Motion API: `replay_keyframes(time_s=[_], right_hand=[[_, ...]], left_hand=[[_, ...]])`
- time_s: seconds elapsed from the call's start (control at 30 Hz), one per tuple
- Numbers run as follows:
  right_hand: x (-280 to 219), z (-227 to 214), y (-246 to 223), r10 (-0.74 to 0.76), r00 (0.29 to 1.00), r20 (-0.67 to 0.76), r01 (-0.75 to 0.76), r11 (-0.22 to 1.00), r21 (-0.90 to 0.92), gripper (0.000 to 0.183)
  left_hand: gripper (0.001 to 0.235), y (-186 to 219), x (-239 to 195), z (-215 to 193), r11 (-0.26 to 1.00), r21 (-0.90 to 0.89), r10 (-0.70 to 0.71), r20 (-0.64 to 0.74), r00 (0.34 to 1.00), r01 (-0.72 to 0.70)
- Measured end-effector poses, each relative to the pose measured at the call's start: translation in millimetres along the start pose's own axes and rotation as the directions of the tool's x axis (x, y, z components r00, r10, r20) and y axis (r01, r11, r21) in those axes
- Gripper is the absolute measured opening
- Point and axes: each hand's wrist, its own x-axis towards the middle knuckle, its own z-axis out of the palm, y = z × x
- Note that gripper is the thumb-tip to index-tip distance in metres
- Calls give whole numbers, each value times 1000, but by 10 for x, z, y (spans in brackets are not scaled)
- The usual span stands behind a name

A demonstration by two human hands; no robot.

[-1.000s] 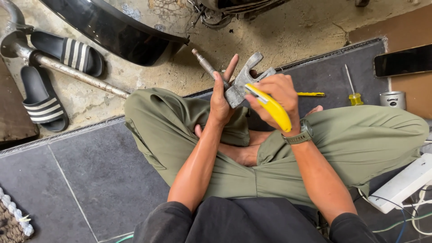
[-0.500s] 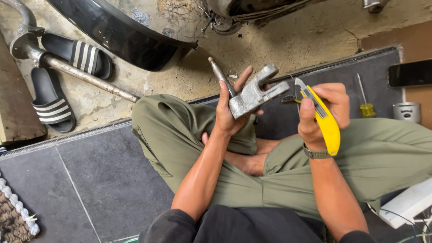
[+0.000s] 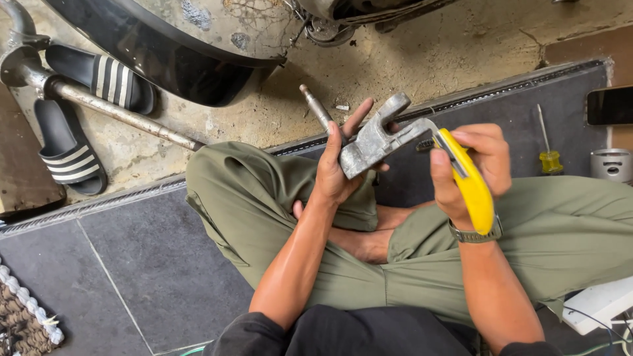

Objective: The person sits on the floor and cleans a metal motorcycle part using a yellow utility knife. They scrape the surface of the part to remove dirt and grime, then switch to a yellow brush to scrub the part further.

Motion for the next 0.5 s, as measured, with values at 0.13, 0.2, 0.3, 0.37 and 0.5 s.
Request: replay_keyframes(time_s=[0.13,0.2,0.3,0.37,0.5], right_hand=[[24,103,-32,-60,996,59,59,998,10,24],[61,163,-61,-123,987,107,123,992,9,23],[32,239,-66,-142,983,114,139,990,37,21],[51,273,-86,-148,982,119,146,989,27,19],[82,297,-68,-185,974,132,189,982,-13,15]], left_hand=[[73,-13,-21,-6,988,143,52,1,999,-52],[70,33,-40,51,931,353,98,21,995,-99],[64,0,46,-172,862,475,163,71,984,-177],[63,-2,15,-101,848,492,185,74,980,-197],[57,37,8,-99,703,658,259,114,959,-268]])
